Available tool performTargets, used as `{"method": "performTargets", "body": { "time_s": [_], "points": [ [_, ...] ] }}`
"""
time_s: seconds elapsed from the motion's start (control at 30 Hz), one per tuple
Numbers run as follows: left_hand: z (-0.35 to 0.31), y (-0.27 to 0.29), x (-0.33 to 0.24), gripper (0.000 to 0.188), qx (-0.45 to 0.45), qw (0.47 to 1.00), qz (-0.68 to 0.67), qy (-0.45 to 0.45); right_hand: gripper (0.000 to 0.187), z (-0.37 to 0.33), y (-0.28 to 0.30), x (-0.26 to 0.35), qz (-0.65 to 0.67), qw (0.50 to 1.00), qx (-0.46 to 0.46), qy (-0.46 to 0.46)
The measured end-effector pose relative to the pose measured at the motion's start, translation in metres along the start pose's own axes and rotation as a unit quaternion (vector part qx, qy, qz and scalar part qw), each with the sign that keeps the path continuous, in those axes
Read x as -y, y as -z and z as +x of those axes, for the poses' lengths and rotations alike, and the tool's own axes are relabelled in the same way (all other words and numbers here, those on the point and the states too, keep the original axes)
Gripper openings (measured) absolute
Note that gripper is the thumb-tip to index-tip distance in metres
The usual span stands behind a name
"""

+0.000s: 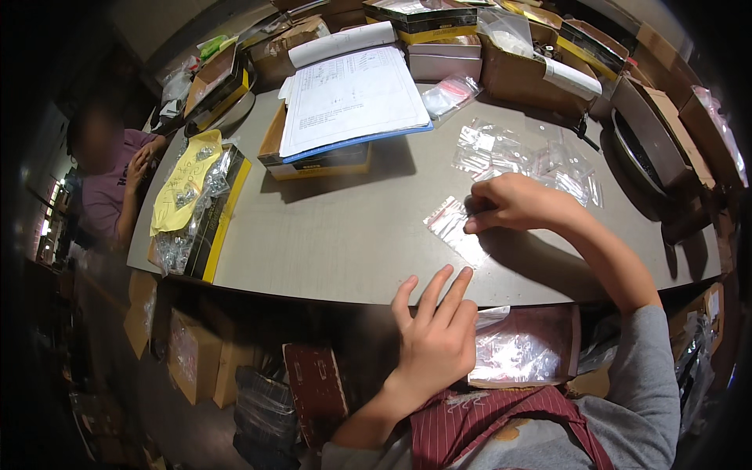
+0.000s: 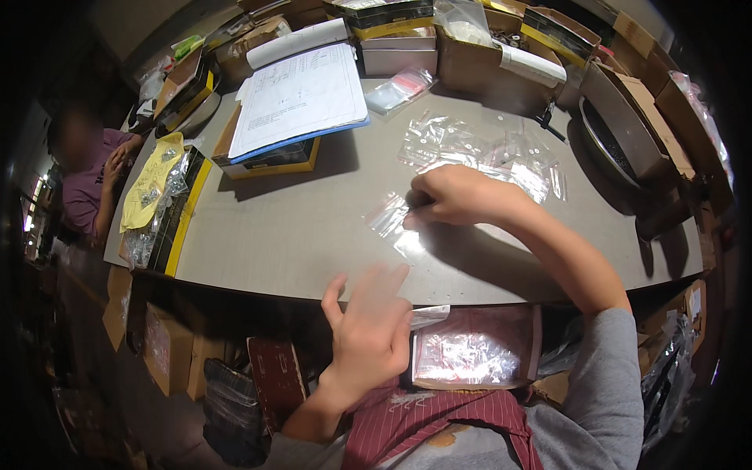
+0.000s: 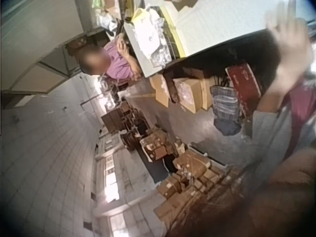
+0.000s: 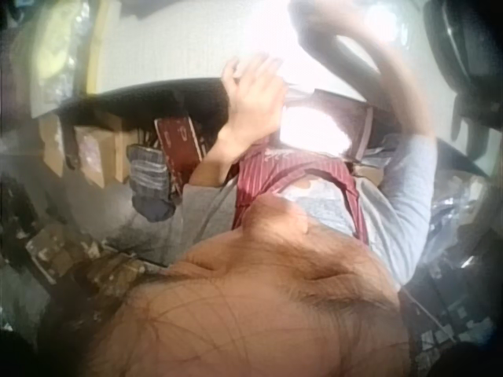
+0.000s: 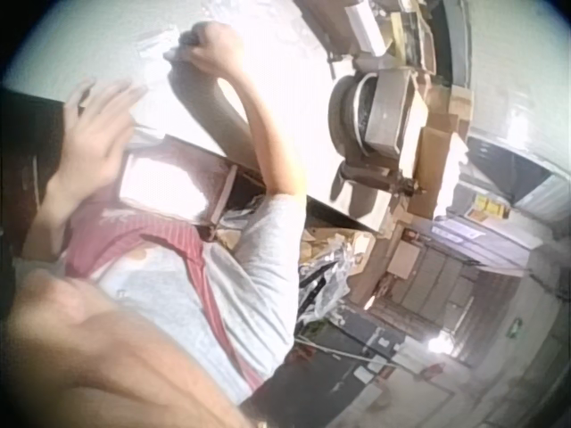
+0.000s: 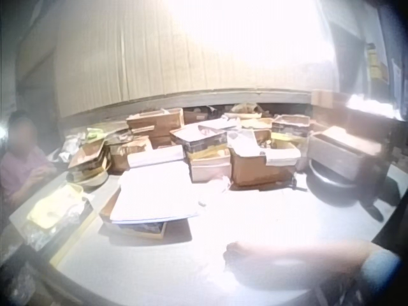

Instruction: The person places small items into clear plastic bags and seals them. They then affix small round stickers to the bags and place the finished packages into a cardboard box.

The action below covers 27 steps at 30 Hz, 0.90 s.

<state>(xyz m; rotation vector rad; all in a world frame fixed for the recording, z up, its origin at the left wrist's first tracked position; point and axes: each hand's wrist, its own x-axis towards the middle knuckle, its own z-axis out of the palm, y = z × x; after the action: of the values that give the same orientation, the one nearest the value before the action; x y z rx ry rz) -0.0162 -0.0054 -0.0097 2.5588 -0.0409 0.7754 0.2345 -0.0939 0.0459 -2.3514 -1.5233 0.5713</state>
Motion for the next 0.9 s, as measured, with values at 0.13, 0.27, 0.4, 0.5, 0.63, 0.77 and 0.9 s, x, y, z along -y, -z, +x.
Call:
{"method": "performTargets", "body": {
  "time_s": [0.13,0.27,0.4,0.5,0.63,0.77,0.9],
  "points": [
    [0.010,0.003,-0.003,0.005,0.019,1.000,0.015,-0.010,0.053,-0.009,0.002,-0.010,0.032,0.999,-0.006,-0.019],
    [0.017,0.005,0.001,0.007,0.020,0.999,-0.020,-0.015,0.045,-0.018,-0.001,-0.006,0.025,0.999,-0.036,0.003],
    [0.019,0.004,0.006,0.008,0.045,0.998,-0.036,-0.021,0.039,-0.017,0.010,0.018,0.036,0.999,-0.012,0.009],
    [0.022,0.006,0.002,0.008,0.062,0.998,-0.016,-0.020,0.043,-0.013,0.006,0.017,-0.019,0.999,-0.031,0.032],
    [0.023,0.008,-0.001,0.010,0.071,0.997,0.003,-0.024,0.050,-0.009,0.017,0.015,0.060,0.992,0.110,0.002],
    [0.023,0.008,-0.002,0.013,0.087,0.996,0.011,-0.017,0.053,-0.008,0.035,0.020,0.203,0.940,0.274,-0.012],
    [0.025,0.008,-0.003,0.012,0.063,0.998,0.004,-0.017,0.050,-0.009,0.034,0.020,0.163,0.970,0.177,-0.019]
  ]
}}
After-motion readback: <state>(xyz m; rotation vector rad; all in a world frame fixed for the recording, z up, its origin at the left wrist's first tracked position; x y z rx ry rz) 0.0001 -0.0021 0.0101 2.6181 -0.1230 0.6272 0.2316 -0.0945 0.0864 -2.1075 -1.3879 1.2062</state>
